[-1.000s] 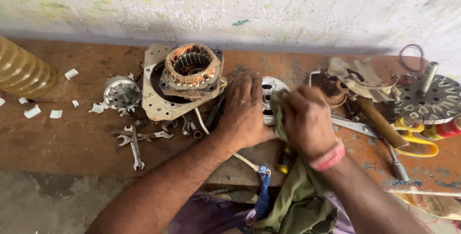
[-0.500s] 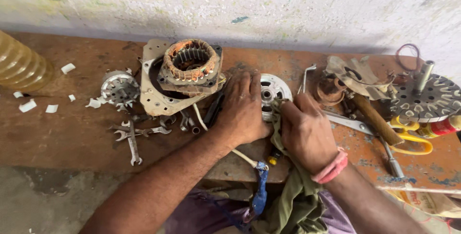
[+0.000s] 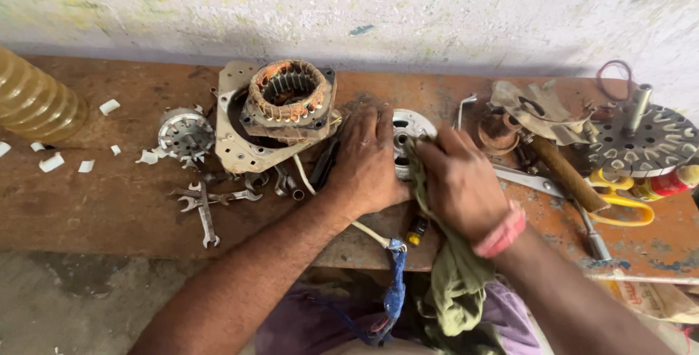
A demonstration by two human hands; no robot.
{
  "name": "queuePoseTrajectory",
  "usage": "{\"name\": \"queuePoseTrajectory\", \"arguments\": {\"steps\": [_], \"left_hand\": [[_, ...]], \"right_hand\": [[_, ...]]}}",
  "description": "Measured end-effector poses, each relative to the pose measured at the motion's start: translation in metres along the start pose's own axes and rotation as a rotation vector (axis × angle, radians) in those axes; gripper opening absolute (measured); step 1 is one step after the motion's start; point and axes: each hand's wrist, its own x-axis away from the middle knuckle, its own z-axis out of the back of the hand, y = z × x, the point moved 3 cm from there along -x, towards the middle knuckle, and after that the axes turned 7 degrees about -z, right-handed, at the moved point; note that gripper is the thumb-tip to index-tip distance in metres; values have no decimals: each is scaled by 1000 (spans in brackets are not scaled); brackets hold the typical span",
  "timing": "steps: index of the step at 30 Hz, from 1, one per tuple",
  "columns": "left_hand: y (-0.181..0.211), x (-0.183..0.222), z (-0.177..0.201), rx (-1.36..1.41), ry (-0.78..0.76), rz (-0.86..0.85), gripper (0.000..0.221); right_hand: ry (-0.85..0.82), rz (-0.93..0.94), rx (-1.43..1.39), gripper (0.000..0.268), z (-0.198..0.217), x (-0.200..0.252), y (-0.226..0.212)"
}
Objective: The person uses a yellow-handled screwdriver to scrape and clean the surface of a circular metal motor component. They wipe the part with a green cloth and continue scraping. The work is performed on a cluttered workbench with various tools and motor parts visible.
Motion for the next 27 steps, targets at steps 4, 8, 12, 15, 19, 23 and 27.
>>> {"name": "queuePoseTrajectory", "arguments": {"steps": [4,8,12,15,19,23,27], "left_hand": [[-2,-4,-6,58,-14,-1,138],[-3,0,-5,59,45,-33,139],[1,1,3,109,112,-25,136],[-2,2,5,130,108,2,135],[-5,-2,-8,155,-4,76,131],[-7,0,-8,82,93,34,111],[-4,-3,-2,94,-27,59,119]], "right_hand": [[58,-55,5,23,-8,5,13],[81,-11,-52,14,-33,-17,47],[135,-55,-35,13,-35,-31,49],[183,-98,2,14,-36,-40,33],[148,24,35,17,-25,-16,17],[17,18,-14,16,-19,10,3],[-161,-212,-612,20,10,13,26]]}}
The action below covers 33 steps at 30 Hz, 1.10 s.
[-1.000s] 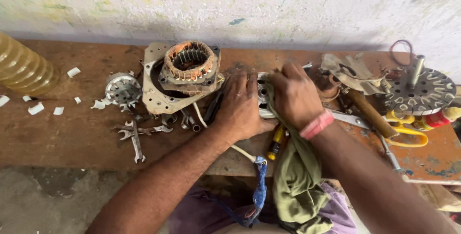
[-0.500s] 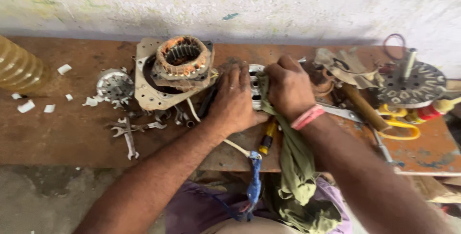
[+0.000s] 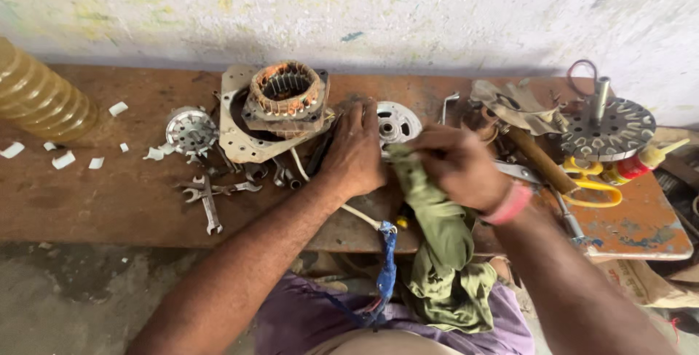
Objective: The person uses a yellow-handled screwdriver to scrape and clean the surface of a circular metal motor component. They wipe the part with a green cloth and continue scraping. The work is performed on a cluttered workbench with various tools and motor parts visible.
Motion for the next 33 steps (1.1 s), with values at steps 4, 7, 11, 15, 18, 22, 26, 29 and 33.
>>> {"name": "queuePoseTrajectory", "arguments": {"steps": [4,7,11,15,18,22,26,29,33], "left_hand": [[3,7,14,75,32,-61,137],[10,1,24,27,-161,-82,139],[9,-12,36,-62,-318,-149,137],[13,-18,43,-117,-366,-149,136],[17,-10,47,-109,-229,0,131],[30,2,39,-275,-71,95,130],[29,3,29,-292,-18,-10,134],[18,-2,24,-146,-16,-160,143],[4,-5,15,-29,55,-226,148]], "right_hand": [[314,-224,-318,15,38,30,11],[486,-227,-270,14,46,42,18],[520,-206,-201,19,41,44,25],[487,-141,-114,22,39,38,21],[476,-77,-10,27,34,31,14],[523,-122,158,24,30,17,11],[488,-15,359,19,19,-4,2],[461,72,399,16,9,-18,4],[313,197,460,6,-22,-36,24]]}}
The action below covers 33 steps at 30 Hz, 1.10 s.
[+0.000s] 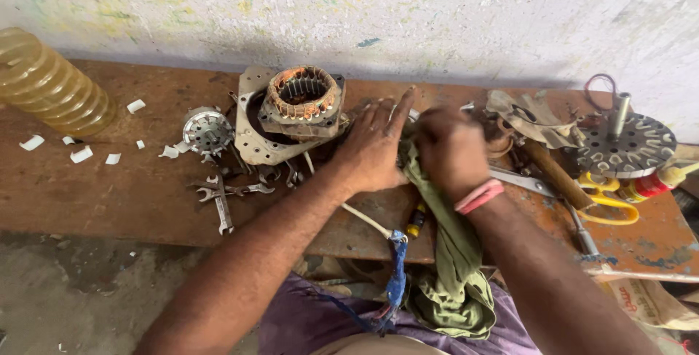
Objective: The person uses a yellow-handled screwdriver to scrape and clean the surface of a circular metal motor component. They wipe the part with a green cloth and continue scraping. The work is performed on a cluttered workbench with various tools and motor parts visible.
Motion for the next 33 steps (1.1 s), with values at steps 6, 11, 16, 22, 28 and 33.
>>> {"name": "queuePoseTrajectory", "arguments": {"steps": [6,11,16,22,28,33], "left_hand": [[-10,4,-10,-4,186,-54,138],[-14,2,-7,104,150,-38,139],[-16,2,-13,95,92,-18,134],[-18,0,-13,76,36,13,136],[-17,0,-16,89,128,-88,144],[-21,8,-20,45,106,-41,136]], "right_hand": [[-24,131,47,13,-19,-22,4],[-67,51,111,17,-7,-12,-26],[-116,83,30,28,5,26,-29],[-231,-180,-334,22,38,6,-25],[33,102,53,25,16,-21,-30],[-142,86,138,19,-6,12,-29]]}}
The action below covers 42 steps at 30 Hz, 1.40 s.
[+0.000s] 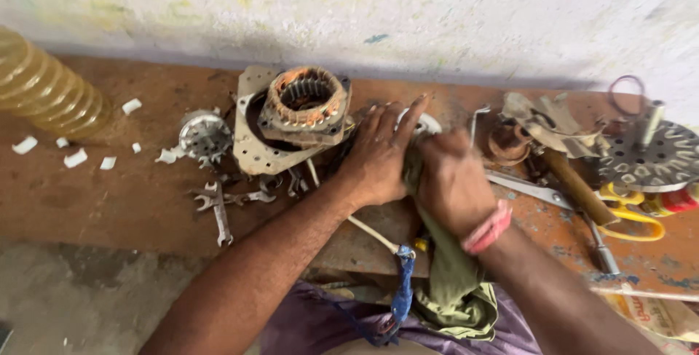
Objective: The person uses a yellow-handled screwdriver to scrape and clean the surface of a circular metal motor component. They wipe the part with a green cloth and continue scraping. The work is performed on a cluttered workbench with various tools and motor parts visible.
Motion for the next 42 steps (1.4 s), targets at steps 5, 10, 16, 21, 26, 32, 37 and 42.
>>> {"name": "queuePoseTrajectory", "arguments": {"steps": [5,10,16,21,26,32,37,42], "left_hand": [[7,-4,6,-160,30,-53,130],[39,6,39,-112,370,-331,102],[99,26,9,-147,-209,-150,51],[100,31,4,-94,-70,-90,40],[107,35,20,114,-153,82,44],[160,66,47,476,111,8,27],[174,78,44,763,252,-50,31],[112,56,31,642,68,-19,34]], "right_hand": [[-336,-275,-519,22,56,34,-5],[-654,-413,-1034,31,143,143,40],[-946,-735,-164,12,46,337,127],[-610,-650,-213,21,2,366,116],[-363,-549,-369,18,53,272,43],[187,-254,-146,46,103,120,7],[274,-108,-98,31,90,63,7],[205,-151,-308,14,70,52,20]]}}
